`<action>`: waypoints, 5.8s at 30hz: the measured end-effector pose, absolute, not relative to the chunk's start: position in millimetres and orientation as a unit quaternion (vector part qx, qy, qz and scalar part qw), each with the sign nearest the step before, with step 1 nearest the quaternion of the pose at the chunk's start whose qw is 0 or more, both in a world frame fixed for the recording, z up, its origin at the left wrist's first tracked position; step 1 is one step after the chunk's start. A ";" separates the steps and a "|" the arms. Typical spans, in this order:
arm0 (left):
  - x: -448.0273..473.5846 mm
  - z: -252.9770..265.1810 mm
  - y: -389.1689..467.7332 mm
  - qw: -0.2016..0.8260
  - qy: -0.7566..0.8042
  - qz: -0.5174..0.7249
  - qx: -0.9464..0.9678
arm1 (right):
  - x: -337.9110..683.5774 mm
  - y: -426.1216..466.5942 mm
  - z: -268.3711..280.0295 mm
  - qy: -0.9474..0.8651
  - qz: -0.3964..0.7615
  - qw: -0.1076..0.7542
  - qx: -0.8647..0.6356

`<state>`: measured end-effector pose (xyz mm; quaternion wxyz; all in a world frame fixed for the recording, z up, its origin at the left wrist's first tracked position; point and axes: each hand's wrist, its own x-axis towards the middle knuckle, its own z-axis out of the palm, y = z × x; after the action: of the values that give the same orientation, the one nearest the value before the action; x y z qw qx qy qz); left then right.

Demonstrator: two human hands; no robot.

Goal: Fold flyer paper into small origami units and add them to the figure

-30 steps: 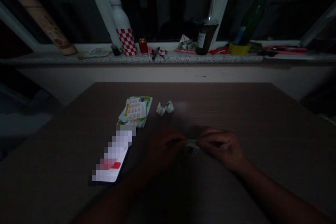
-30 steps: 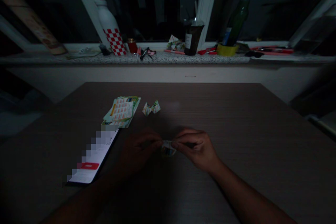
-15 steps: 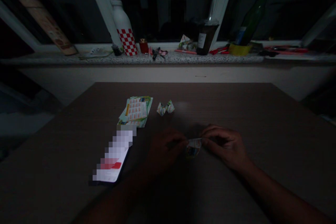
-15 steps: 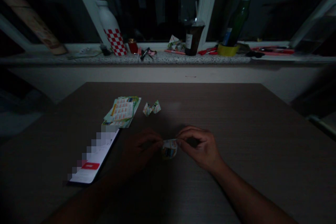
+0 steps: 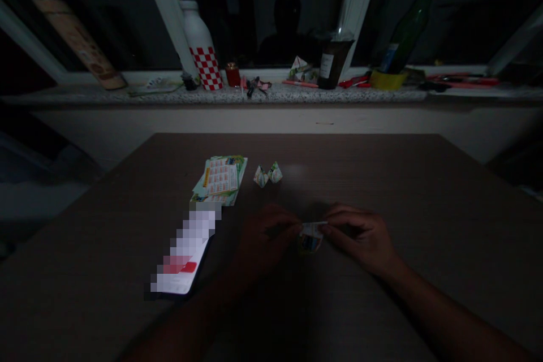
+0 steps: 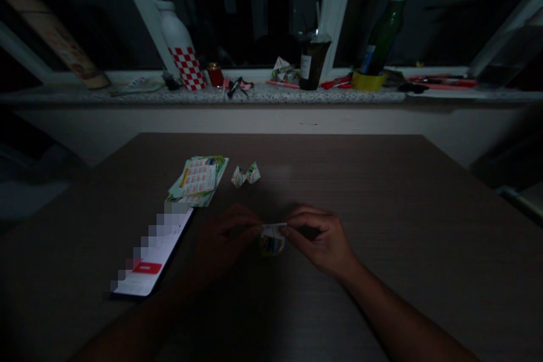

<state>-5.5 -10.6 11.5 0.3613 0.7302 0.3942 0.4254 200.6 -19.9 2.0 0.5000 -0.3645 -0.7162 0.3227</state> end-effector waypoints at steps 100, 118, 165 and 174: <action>-13.9 21.2 -8.1 0.390 0.484 0.461 0.634 | 197.0 -17.5 -7.3 -0.737 0.346 0.440 -0.379; -14.8 21.4 -9.2 0.332 0.431 0.445 0.711 | 198.8 -18.2 -5.4 -0.733 0.298 0.483 -0.376; -12.2 16.1 -12.2 0.240 0.347 0.430 0.798 | 198.7 -24.4 4.1 -0.761 0.166 0.536 -0.327; -4.8 14.1 -15.6 0.115 0.297 0.457 0.830 | 195.4 -23.7 3.4 -0.789 0.141 0.521 -0.294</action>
<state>-4.8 -15.6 14.1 0.1152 0.8304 0.2972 0.4570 195.4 -23.7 3.4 0.5209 -0.2943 -0.7887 0.1411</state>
